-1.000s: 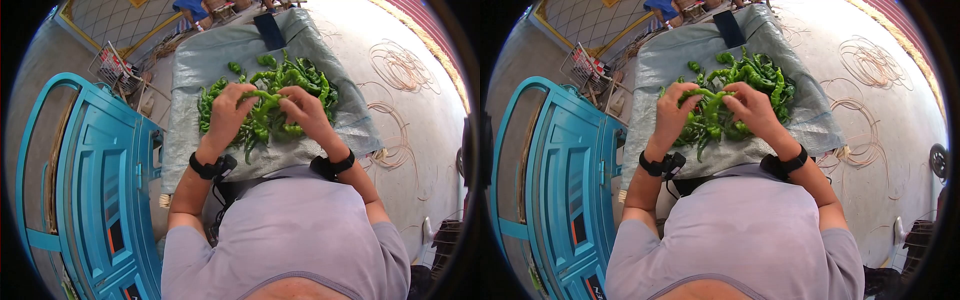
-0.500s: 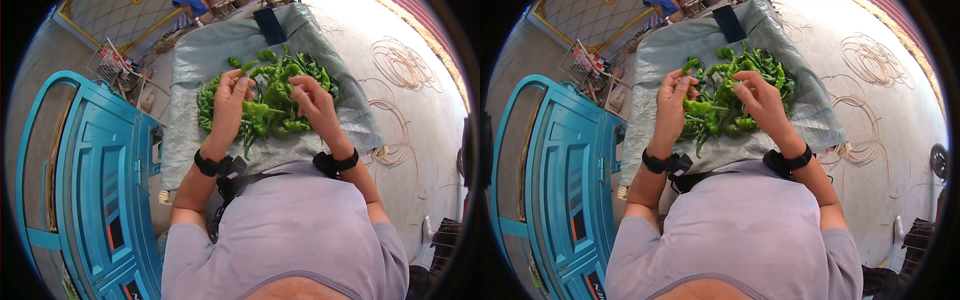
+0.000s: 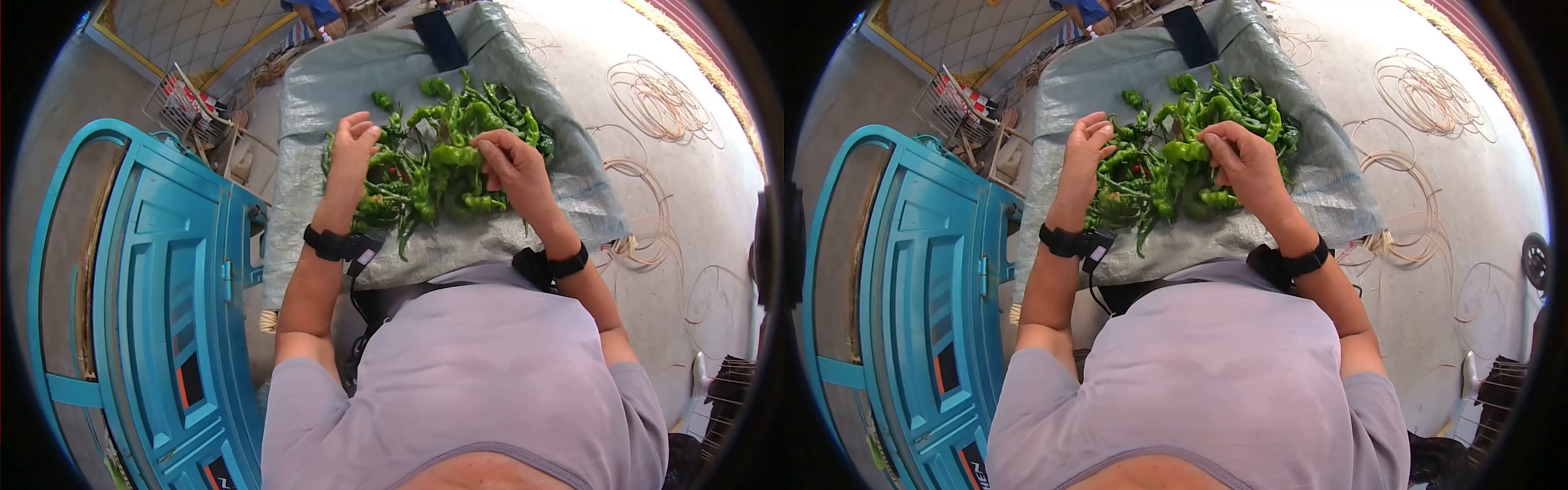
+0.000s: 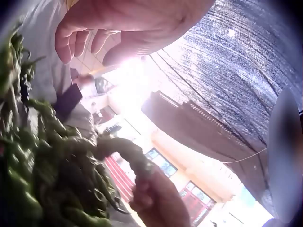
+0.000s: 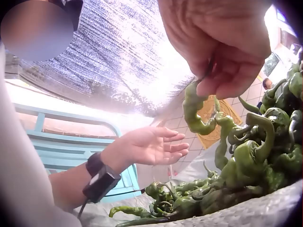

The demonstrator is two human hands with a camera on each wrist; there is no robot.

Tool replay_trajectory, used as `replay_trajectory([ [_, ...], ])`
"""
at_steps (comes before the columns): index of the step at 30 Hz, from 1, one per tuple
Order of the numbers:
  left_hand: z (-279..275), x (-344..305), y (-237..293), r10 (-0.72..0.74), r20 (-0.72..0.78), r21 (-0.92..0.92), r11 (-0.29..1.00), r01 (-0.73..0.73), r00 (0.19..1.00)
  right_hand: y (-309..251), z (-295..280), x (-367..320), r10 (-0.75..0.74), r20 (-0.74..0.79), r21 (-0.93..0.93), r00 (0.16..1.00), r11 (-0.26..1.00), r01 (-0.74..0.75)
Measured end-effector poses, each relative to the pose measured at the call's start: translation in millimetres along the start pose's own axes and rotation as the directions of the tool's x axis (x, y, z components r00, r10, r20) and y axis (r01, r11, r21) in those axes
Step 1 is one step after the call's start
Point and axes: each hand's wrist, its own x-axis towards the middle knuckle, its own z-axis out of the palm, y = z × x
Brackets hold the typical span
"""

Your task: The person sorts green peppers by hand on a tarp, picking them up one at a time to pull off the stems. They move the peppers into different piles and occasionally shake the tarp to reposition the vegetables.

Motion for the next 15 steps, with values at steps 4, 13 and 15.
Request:
replay_trajectory([
  [4,-21,39,-34,0.121,0.018,0.413,0.903,-0.118,0.992,5,-1,4,-0.059,0.01,0.112,0.998,0.992,0.058],
  [13,12,57,-41,-0.076,0.206,0.91,0.382,-0.162,0.976,4,-6,6,0.021,-0.056,0.164,0.998,0.986,-0.011],
  [15,17,62,-34,-0.15,0.289,0.922,0.31,-0.232,0.946,8,-9,5,0.063,-0.012,0.154,0.998,0.986,-0.06],
])
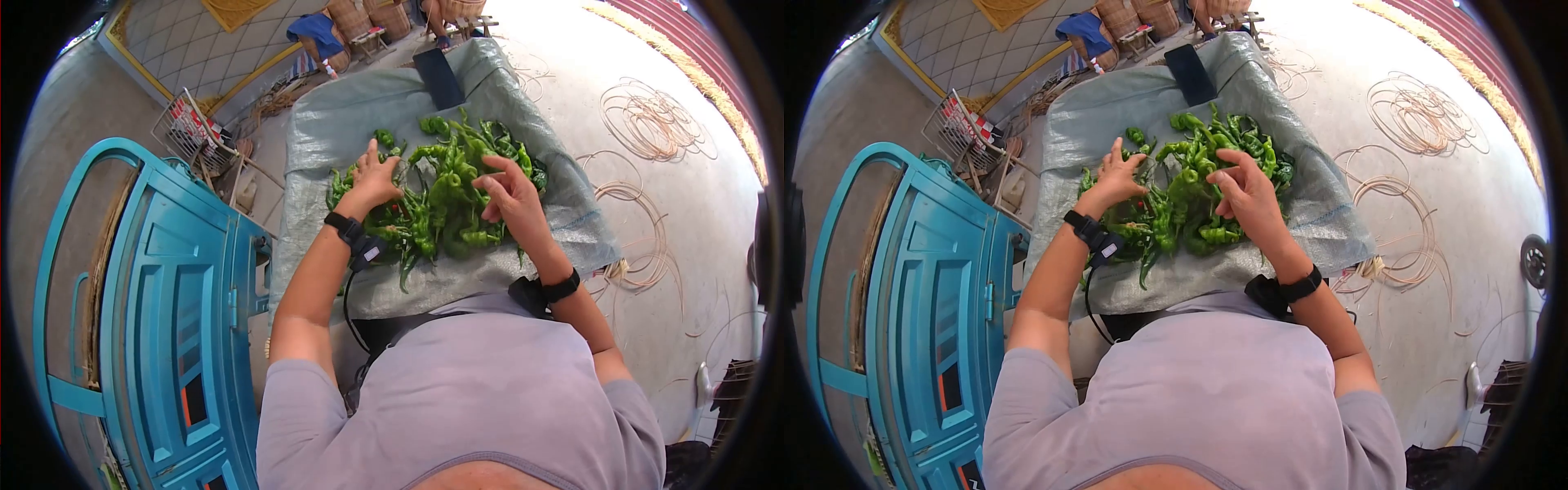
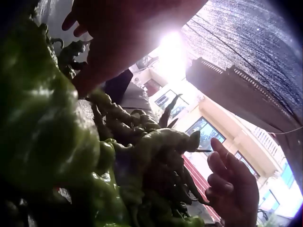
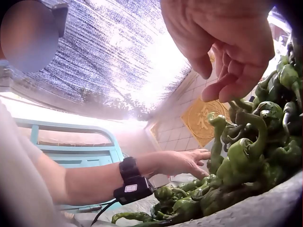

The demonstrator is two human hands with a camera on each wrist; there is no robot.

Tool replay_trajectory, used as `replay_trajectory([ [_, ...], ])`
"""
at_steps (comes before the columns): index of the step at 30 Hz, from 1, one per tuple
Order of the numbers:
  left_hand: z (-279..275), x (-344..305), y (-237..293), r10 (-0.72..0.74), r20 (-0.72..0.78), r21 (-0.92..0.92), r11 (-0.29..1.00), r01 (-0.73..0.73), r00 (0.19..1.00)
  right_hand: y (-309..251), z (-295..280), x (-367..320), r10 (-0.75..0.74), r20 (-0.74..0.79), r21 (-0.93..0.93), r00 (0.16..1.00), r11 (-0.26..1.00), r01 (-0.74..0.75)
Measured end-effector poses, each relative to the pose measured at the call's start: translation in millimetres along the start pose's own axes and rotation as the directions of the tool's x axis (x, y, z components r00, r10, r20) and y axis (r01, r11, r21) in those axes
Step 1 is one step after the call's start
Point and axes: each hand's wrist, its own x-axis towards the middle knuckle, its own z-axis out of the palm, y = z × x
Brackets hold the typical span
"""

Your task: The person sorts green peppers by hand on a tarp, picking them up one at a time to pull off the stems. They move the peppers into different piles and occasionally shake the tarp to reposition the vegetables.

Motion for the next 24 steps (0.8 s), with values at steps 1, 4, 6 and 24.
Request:
replay_trajectory([
  [1,-3,3,2,0.021,0.031,0.032,0.999,-0.022,0.999,2,-1,0,0.012,0.014,-0.011,1.0,1.0,-0.012],
  [4,-5,16,9,-0.001,0.132,0.074,0.997,-0.009,0.991,2,-2,-2,0.031,0.05,-0.027,0.998,0.999,-0.03],
  [6,1,27,10,-0.051,0.146,0.073,0.997,0.041,0.988,4,-3,-2,0.04,0.072,-0.022,0.997,0.999,-0.039],
  [24,40,72,-22,0.013,-0.031,-0.085,0.996,-0.016,0.999,21,-12,-7,0.07,0.189,-0.038,0.979,0.997,-0.064],
])
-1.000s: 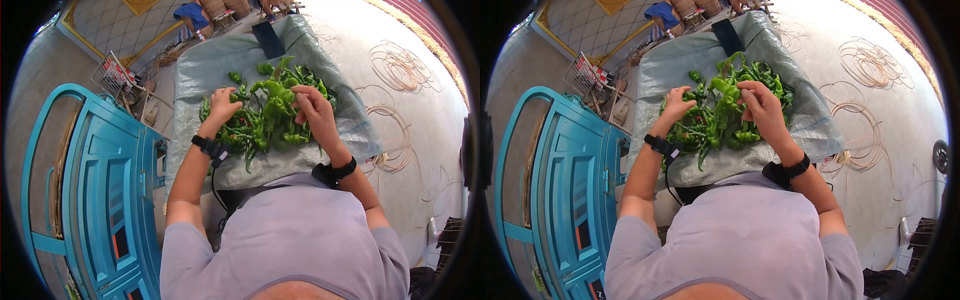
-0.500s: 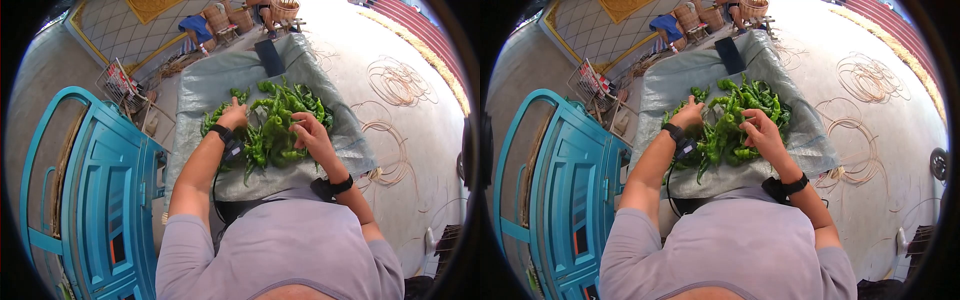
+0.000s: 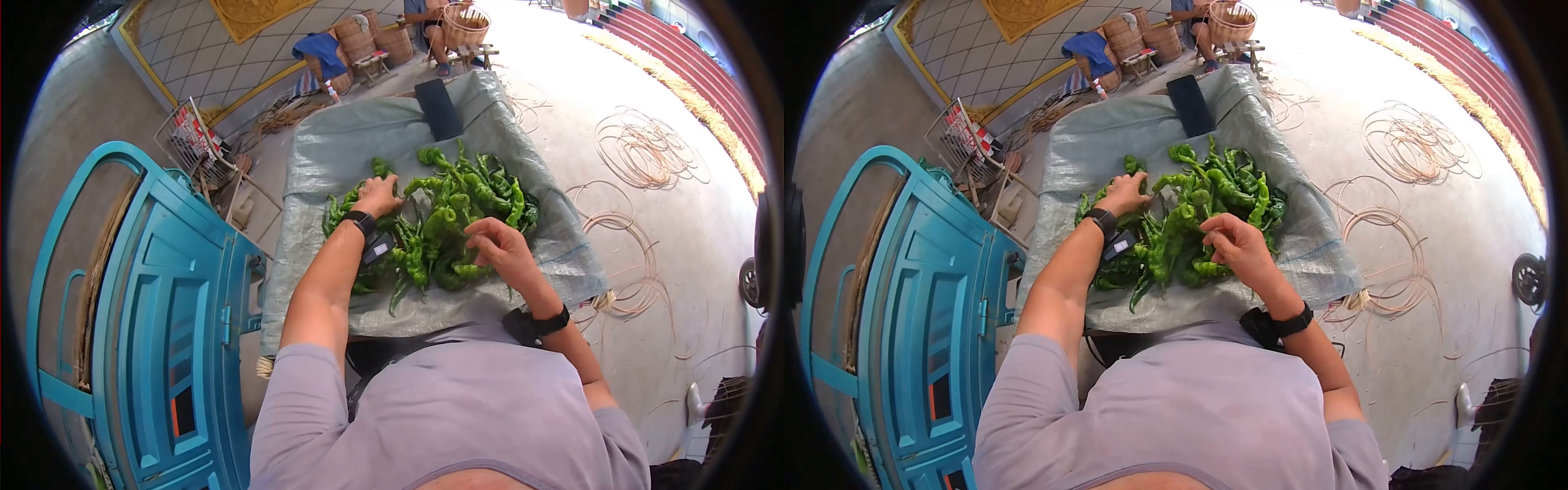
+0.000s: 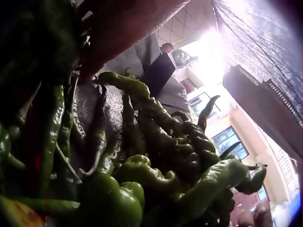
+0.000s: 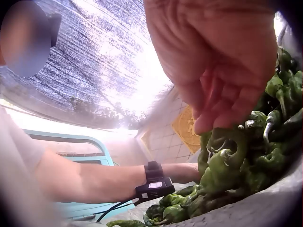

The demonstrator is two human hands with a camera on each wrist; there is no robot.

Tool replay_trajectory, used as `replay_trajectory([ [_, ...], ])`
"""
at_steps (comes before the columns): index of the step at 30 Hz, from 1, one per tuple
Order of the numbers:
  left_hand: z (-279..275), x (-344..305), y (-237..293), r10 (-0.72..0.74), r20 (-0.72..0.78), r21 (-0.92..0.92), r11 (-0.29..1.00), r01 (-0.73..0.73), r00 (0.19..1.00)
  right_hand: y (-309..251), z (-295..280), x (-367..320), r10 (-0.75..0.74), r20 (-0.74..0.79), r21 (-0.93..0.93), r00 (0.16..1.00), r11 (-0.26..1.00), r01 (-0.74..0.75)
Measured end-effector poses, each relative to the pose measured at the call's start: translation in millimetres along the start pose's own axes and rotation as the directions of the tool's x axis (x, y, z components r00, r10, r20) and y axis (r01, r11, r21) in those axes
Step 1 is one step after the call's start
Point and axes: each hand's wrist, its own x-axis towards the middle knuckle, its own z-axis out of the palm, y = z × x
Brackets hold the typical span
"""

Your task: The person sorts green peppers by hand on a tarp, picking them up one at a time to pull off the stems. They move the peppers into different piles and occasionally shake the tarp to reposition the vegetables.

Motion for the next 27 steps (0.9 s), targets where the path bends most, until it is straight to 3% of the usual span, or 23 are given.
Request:
replay_trajectory([
  [1,-18,-12,11,-0.013,0.039,0.065,0.998,0.01,0.999,-3,1,-2,0.018,-0.011,0.016,1.0,1.0,-0.018],
  [4,-32,-24,6,0.04,0.021,-0.135,0.99,-0.037,0.999,-2,1,-2,0.002,-0.009,-0.013,1.0,1.0,-0.002],
  [7,-27,-20,-7,0.071,-0.133,-0.3,0.948,-0.108,0.989,0,3,-1,0.028,-0.008,0.022,1.0,0.999,-0.028],
  [10,-50,-41,6,-0.001,-0.079,-0.666,0.744,-0.052,0.997,0,4,0,0.024,0.008,-0.015,1.0,1.0,-0.024],
  [11,-56,-50,10,0.033,-0.054,-0.705,0.706,-0.061,0.998,-1,6,0,0.028,0.011,-0.022,1.0,0.999,-0.027],
  [14,-73,-68,31,0.008,0.019,-0.902,0.432,0.013,1.0,-3,8,0,0.033,0.018,-0.045,0.999,0.998,-0.032],
  [17,-85,-66,33,0.086,0.066,-0.861,0.508,0.014,0.994,-1,8,0,0.031,0.019,-0.045,0.999,0.999,-0.03],
  [20,-85,-61,30,0.228,0.063,-0.774,0.626,-0.097,0.972,0,7,0,0.026,0.012,-0.019,1.0,0.999,-0.026],
  [23,-89,-46,23,0.258,-0.063,-0.6,0.762,-0.243,0.964,0,4,0,0.032,0.014,-0.008,0.999,0.999,-0.032],
  [26,-101,-27,14,0.164,0.05,-0.557,0.823,-0.109,0.985,3,3,-1,0.042,0.013,0.009,0.999,0.999,-0.042],
  [27,-96,-20,11,0.102,0.023,-0.569,0.819,-0.071,0.995,2,4,-1,0.039,0.015,0.012,0.999,0.999,-0.039],
])
